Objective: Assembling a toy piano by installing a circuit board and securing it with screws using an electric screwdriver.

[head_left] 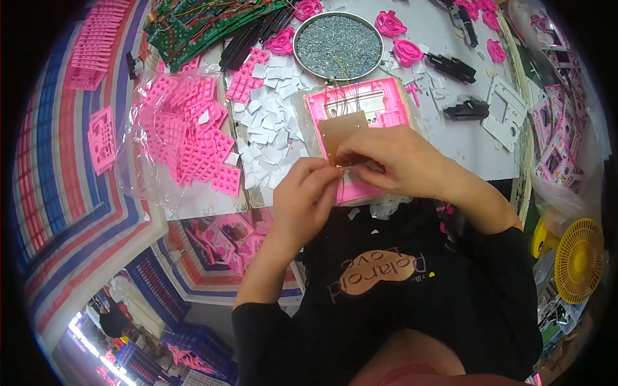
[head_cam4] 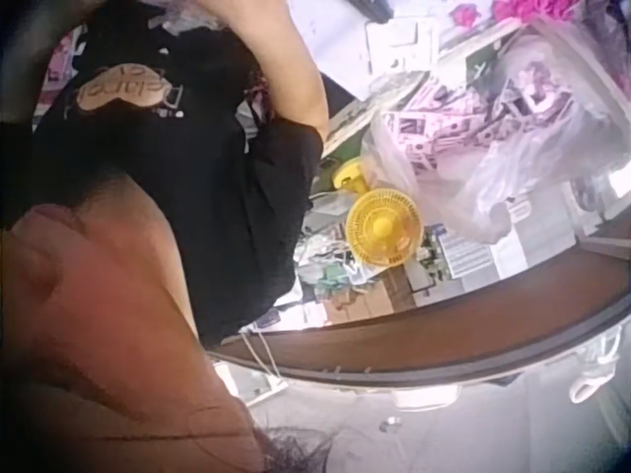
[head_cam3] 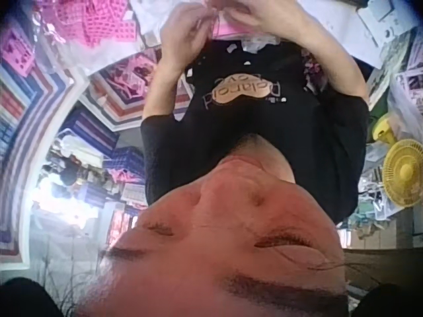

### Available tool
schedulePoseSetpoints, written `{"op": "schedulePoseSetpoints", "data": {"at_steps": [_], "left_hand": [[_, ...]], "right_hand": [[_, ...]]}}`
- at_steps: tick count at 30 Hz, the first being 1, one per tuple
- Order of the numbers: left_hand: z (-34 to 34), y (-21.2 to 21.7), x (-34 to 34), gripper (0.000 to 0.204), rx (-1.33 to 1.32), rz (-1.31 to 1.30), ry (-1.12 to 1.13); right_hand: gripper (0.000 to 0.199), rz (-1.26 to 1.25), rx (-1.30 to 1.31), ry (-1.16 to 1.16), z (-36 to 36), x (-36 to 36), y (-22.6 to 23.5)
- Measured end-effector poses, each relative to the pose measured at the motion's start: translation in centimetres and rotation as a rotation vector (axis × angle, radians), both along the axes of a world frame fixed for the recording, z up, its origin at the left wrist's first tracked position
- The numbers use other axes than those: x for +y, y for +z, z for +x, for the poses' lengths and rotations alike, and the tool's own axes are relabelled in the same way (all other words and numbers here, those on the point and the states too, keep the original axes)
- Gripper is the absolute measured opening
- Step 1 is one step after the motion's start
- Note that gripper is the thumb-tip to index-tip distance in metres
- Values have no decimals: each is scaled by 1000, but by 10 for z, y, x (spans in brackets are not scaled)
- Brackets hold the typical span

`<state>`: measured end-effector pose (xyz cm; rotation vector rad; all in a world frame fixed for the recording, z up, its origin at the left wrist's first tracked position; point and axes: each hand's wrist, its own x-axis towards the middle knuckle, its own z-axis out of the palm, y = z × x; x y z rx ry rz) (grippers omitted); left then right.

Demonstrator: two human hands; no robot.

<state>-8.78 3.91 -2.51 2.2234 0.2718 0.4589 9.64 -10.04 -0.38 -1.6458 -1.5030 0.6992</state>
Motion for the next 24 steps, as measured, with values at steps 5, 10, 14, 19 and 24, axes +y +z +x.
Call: {"op": "schedulePoseSetpoints", "data": {"at_steps": [5,10,14,19,24], "left_hand": [[-6,-13,-4,34,-182,188,-48],[-4,-16,-14,37,-240,169,-14],[-7,-18,-13,36,-238,179,-42],[-6,-12,-14,36,-255,186,-59],[-6,-14,-16,35,-289,188,-35]], "right_hand": [[26,5,-58,-85,-8,-11,2],[20,-58,101,-205,-20,-26,7],[19,-92,144,-241,-19,-20,10],[19,-129,183,-199,-17,-13,15],[20,-145,113,-232,-23,-16,20]]}}
